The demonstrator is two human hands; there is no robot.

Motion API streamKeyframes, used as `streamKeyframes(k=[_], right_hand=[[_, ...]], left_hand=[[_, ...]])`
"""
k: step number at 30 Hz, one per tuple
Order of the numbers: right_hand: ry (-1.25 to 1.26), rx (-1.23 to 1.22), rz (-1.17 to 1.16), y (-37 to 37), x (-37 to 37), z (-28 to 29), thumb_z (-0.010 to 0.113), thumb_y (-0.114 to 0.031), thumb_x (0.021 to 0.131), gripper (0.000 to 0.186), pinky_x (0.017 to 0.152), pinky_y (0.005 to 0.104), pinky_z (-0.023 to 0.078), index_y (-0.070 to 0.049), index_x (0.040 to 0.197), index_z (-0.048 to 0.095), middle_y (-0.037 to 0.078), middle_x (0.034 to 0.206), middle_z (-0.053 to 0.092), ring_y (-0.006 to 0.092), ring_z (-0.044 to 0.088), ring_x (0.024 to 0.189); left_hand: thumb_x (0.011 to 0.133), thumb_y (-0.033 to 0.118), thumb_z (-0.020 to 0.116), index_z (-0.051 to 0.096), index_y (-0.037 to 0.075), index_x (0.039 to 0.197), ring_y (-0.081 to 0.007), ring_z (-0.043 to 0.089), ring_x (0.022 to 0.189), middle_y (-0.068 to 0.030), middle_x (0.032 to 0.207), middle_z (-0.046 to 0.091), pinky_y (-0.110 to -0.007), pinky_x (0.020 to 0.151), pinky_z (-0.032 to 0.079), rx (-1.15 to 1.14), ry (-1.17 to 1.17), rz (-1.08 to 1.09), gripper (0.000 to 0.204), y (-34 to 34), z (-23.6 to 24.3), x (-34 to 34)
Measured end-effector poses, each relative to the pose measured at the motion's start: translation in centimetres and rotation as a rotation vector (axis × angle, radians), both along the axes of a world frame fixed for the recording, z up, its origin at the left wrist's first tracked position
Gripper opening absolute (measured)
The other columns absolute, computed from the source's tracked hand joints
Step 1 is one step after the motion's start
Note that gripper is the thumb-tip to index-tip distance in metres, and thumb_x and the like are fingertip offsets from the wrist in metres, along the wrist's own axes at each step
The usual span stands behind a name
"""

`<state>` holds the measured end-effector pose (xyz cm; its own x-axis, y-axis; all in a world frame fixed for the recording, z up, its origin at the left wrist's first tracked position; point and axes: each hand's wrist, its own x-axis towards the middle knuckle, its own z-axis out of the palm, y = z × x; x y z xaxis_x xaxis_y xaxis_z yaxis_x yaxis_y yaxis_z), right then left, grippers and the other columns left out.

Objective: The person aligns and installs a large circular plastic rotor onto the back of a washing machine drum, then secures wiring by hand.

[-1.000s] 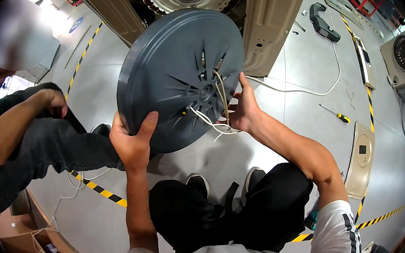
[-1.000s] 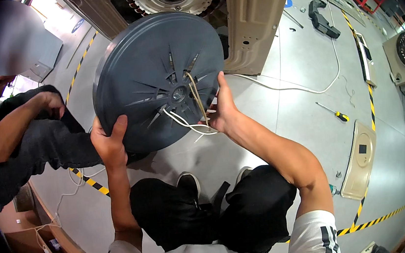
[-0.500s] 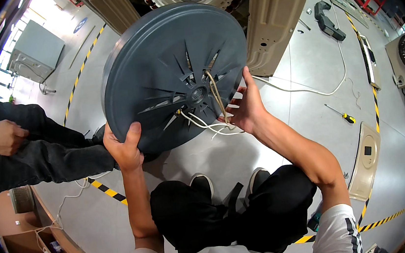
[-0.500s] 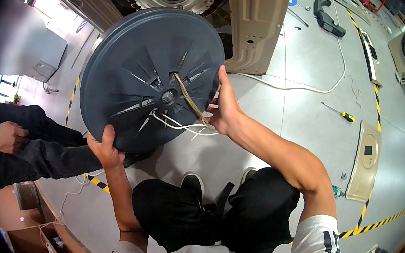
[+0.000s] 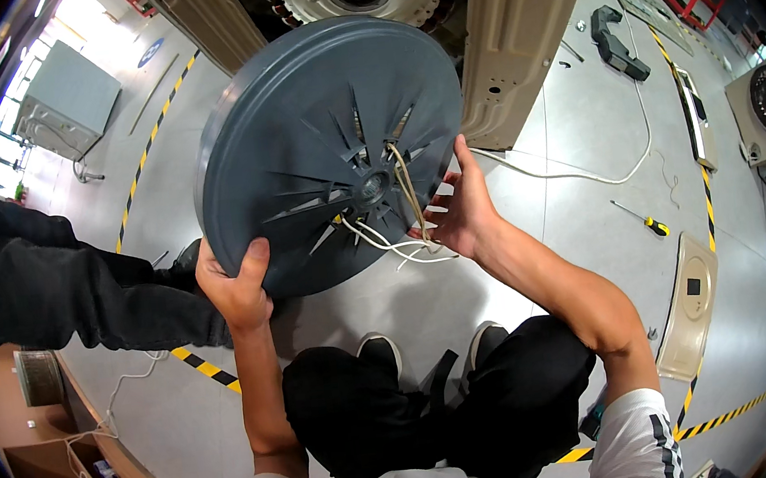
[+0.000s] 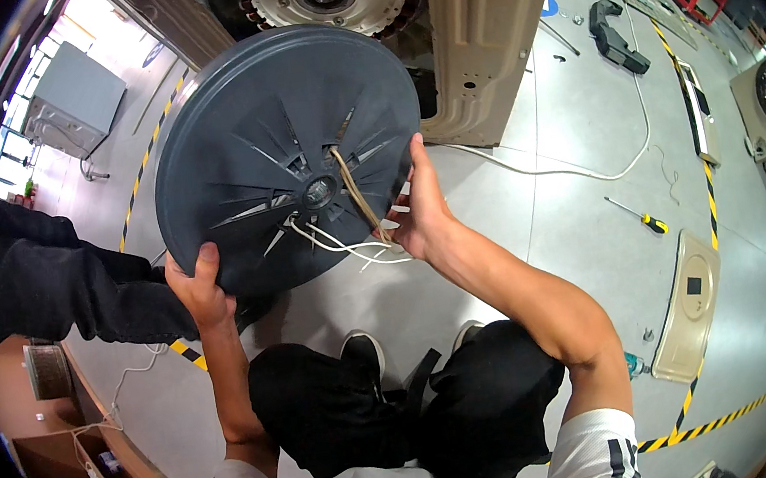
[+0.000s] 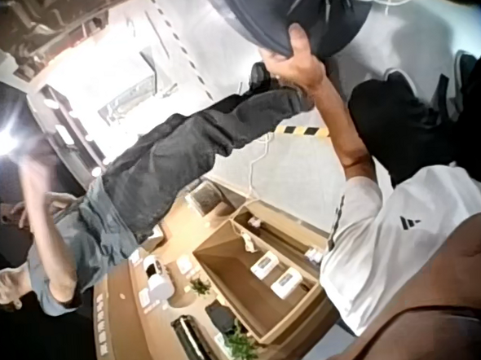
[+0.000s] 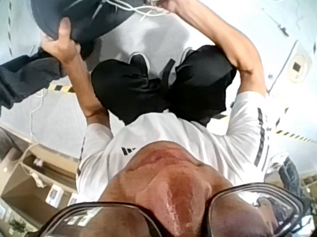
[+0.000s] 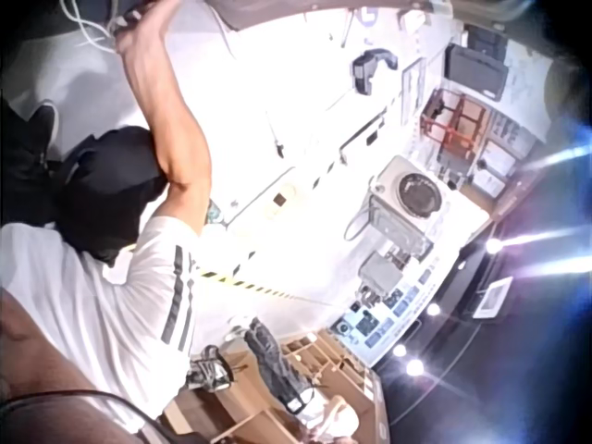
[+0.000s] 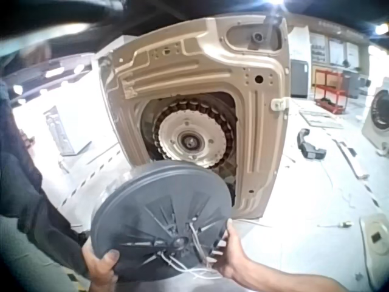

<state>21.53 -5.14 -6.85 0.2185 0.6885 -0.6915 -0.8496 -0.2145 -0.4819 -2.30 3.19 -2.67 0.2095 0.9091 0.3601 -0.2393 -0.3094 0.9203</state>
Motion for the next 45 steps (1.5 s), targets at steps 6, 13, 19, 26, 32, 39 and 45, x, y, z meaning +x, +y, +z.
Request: streamKeyframes(k=[6, 13, 19, 26, 32, 39, 45], right_hand=[[0.003, -0.031, 0.01, 0.1, -0.1, -0.9, 0.044, -0.078, 0.074, 0.089, 0.081, 0.055, 0.043, -0.013, 0.133, 0.029, 0.019, 0.125, 0.029, 0.0374, 0.034, 0.116], [0.012, -0.019, 0.063, -0.2, -0.5, -0.3, 0.044, -0.078, 0.073, 0.104, 0.09, 0.06, 0.039, -0.006, 0.142, 0.013, 0.027, 0.14, 0.021, 0.0439, 0.032, 0.125], [0.0, -0.072, 0.1, -0.1, -1.0, -0.6, 0.04, -0.078, 0.075, 0.101, 0.088, 0.0556, 0.042, -0.007, 0.142, 0.017, 0.024, 0.136, 0.027, 0.0412, 0.038, 0.12], [0.031, -0.032, 0.181, -0.2, -1.1, -1.4, 0.048, -0.076, 0.073, 0.108, 0.087, 0.0573, 0.044, -0.005, 0.144, 0.007, 0.029, 0.135, 0.028, 0.0398, 0.045, 0.11], [-0.025, -0.039, 0.169, -0.6, -1.8, -0.5, 0.053, -0.074, 0.071, 0.104, 0.083, 0.0556, 0.046, -0.003, 0.139, 0.016, 0.026, 0.127, 0.034, 0.0354, 0.046, 0.099], [-0.085, 0.013, 0.132, -0.3, -1.7, 0.5, 0.037, -0.077, 0.078, 0.088, 0.08, 0.0518, 0.049, -0.006, 0.13, 0.033, 0.018, 0.113, 0.038, 0.0273, 0.046, 0.085], [-0.056, 0.026, 0.261, -0.6, -1.2, 0.4, 0.027, -0.08, 0.078, 0.093, 0.081, 0.051, 0.046, -0.009, 0.139, 0.028, 0.021, 0.127, 0.035, 0.0293, 0.048, 0.093]], left_hand=[[0.073, 0.011, 0.074, 0.057, -0.004, 0.104, -0.012, 0.057, 0.084, -0.007, 0.095, 0.063, -0.024, 0.08, 0.043, 0.058, 0.065, -0.01, 0.038, -0.6, 0.5, 0.2], [0.072, 0.007, 0.075, 0.058, -0.004, 0.101, -0.0093, 0.058, 0.081, -0.0059, 0.092, 0.065, -0.023, 0.076, 0.045, 0.014, 0.055, -0.047, 0.036, -1.6, 1.5, 0.7], [0.073, 0.007, 0.075, 0.059, -0.005, 0.099, -0.0098, 0.058, 0.08, -0.0064, 0.09, 0.065, -0.023, 0.075, 0.046, -0.019, 0.101, 0.006, 0.033, -1.7, 1.6, 0.6], [0.074, 0.007, 0.075, 0.06, -0.005, 0.097, -0.0098, 0.058, 0.078, -0.0061, 0.088, 0.065, -0.023, 0.074, 0.045, -0.106, 0.038, 0.006, 0.029, -1.2, 1.8, 0.3], [0.076, 0.007, 0.072, 0.059, -0.005, 0.099, -0.0117, 0.058, 0.079, -0.0082, 0.091, 0.064, -0.024, 0.074, 0.046, -0.192, -0.037, -0.022, 0.03, 1.3, 1.0, -2.1], [0.079, 0.011, 0.068, 0.055, -0.006, 0.107, -0.0179, 0.061, 0.084, -0.0123, 0.095, 0.063, -0.029, 0.077, 0.049, -0.171, -0.177, -0.098, 0.036, 2.4, 1.0, -4.1], [0.083, 0.019, 0.063, 0.048, -0.01, 0.116, -0.0244, 0.064, 0.087, -0.0173, 0.102, 0.061, -0.035, 0.078, 0.053, -0.17, -0.115, -0.16, 0.046, 3.6, 0.3, -5.4]])
